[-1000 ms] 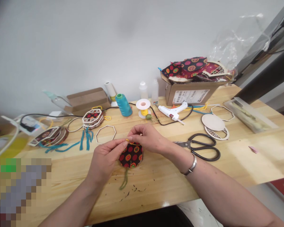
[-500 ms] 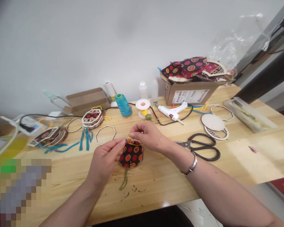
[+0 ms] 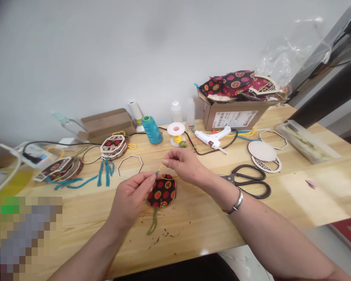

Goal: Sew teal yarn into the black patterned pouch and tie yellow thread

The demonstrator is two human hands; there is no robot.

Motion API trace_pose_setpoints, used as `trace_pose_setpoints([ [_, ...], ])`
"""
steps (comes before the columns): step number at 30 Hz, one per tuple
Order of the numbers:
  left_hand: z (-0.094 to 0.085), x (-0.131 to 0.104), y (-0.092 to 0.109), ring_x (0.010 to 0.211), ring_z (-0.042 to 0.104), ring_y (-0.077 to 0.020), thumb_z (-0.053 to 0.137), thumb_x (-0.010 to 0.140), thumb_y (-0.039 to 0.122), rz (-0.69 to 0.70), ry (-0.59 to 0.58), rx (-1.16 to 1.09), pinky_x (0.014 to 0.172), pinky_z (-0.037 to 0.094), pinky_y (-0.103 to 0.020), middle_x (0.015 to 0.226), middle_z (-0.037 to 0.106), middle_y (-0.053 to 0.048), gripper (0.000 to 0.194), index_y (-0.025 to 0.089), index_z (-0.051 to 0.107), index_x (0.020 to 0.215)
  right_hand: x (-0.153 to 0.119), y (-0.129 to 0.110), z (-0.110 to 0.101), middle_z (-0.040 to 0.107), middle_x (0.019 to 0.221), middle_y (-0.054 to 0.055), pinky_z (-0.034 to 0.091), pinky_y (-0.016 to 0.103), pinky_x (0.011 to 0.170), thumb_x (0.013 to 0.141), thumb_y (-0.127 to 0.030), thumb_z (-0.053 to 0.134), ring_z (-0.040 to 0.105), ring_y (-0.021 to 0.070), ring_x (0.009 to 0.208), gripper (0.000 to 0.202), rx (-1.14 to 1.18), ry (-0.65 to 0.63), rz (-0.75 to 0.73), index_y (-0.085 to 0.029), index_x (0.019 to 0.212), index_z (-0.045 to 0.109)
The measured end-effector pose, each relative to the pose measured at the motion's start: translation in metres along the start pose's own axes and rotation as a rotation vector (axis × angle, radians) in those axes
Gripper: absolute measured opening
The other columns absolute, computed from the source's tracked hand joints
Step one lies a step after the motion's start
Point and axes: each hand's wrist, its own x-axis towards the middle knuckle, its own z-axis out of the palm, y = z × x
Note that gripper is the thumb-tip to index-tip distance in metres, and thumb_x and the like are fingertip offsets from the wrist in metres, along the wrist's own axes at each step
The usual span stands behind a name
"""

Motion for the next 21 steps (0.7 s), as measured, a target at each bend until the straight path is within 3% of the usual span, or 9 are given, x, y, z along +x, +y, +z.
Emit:
trace_pose_setpoints([
  [7,0.0024,0.0010,0.0019,0.068,0.058,-0.0129,0.061,0.077,0.038,0.033,0.027,-0.007,0.060,0.043,-0.021,0.079,0.070,-0.001,0.026,0.022,0.072,0.094,-0.0015,-0.0036,0.0025,0.043,0.058,-0.004,0.028,0.024,0.053,0.073,-0.031,0.056,0.035,0.0085,0.055,0.018,0.021,-0.040,0.036,-0.015,0.066,0.054],
  [17,0.0031,0.0017,0.0012,0.063,0.057,-0.0123,0.063,0.074,0.039,-0.074,-0.018,-0.103,0.055,0.040,-0.021,0.074,0.069,-0.001,0.023,0.019,0.071,0.083,-0.0028,-0.0035,0.0076,0.045,0.059,-0.003,0.030,0.023,0.054,0.073,-0.029,0.056,0.037,0.0082,0.057,0.016,0.056,-0.032,0.012,-0.014,0.066,0.053],
  [21,0.0034,0.0029,-0.0014,0.052,0.048,-0.0085,0.065,0.072,0.038,-0.102,-0.009,-0.192,0.049,0.035,-0.020,0.062,0.060,0.002,0.023,0.017,0.070,0.081,-0.0030,-0.0029,0.0073,0.046,0.059,-0.003,0.031,0.023,0.054,0.073,-0.028,0.057,0.038,0.0082,0.057,0.016,0.058,-0.030,0.004,-0.014,0.067,0.054],
])
